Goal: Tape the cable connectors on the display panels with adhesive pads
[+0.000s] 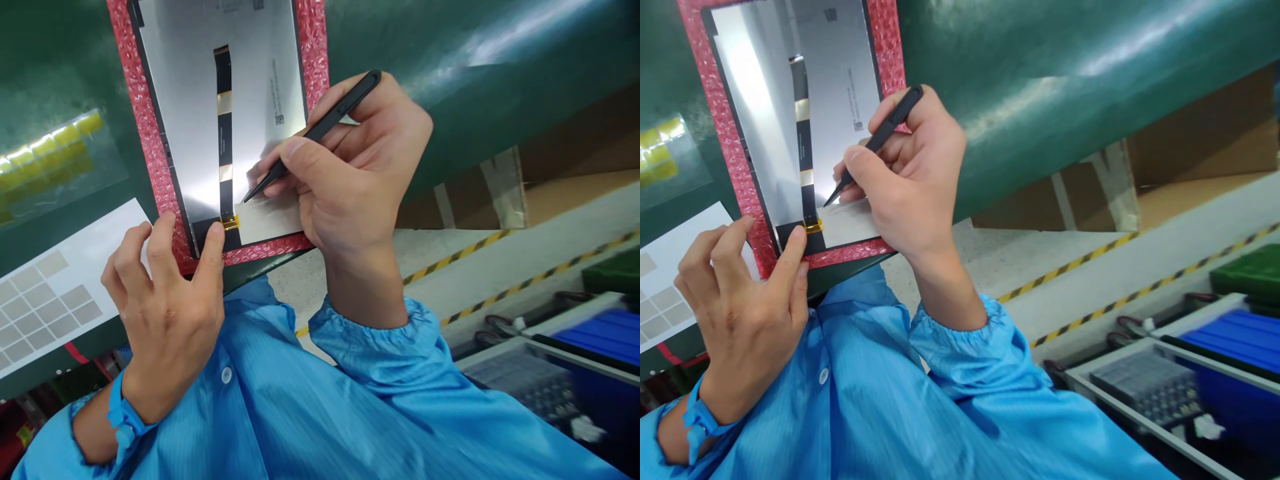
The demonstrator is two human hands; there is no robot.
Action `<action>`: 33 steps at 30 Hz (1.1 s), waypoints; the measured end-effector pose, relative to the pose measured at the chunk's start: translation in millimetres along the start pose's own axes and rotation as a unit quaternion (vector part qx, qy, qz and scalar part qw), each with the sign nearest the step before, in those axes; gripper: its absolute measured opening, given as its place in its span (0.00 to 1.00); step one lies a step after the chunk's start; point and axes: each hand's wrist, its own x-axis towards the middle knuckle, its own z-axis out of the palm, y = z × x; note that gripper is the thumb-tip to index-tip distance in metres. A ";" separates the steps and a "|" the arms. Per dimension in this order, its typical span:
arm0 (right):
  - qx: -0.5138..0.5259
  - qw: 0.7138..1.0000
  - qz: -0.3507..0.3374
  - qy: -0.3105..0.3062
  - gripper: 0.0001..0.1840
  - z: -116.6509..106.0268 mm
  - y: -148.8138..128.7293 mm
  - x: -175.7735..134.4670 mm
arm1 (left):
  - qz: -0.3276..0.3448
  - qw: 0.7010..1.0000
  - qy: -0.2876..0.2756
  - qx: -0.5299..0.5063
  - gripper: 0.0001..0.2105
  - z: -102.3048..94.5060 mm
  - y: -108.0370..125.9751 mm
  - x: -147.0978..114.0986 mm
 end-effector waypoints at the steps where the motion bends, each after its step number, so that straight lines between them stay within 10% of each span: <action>1: 0.002 1.000 -0.008 -0.001 0.19 -0.7 2.4 1.1 | 0.006 1.000 0.001 -0.005 0.23 0.2 0.2 0.5; 13: -0.003 0.999 -0.036 0.040 0.14 0.6 14.8 0.7 | 0.016 1.000 0.006 0.013 0.19 8.3 6.4 -4.8; 19: 0.001 1.000 -0.018 0.012 0.14 3.4 7.8 -3.8 | 0.001 0.995 0.067 -0.069 0.17 -22.2 -71.1 -55.8; 24: -0.006 0.994 -0.016 -0.112 0.14 64.4 -7.7 -44.1 | -0.070 0.997 0.026 -0.022 0.33 -28.5 -121.4 -97.4; 28: -0.002 0.966 0.013 -0.258 0.13 120.7 5.1 -70.0 | -0.088 0.995 0.027 -0.026 0.33 -21.8 -120.4 -100.5; 33: -0.046 0.958 0.022 -0.283 0.13 136.0 25.5 -69.0 | -0.088 0.995 0.030 -0.040 0.34 -22.2 -115.6 -97.1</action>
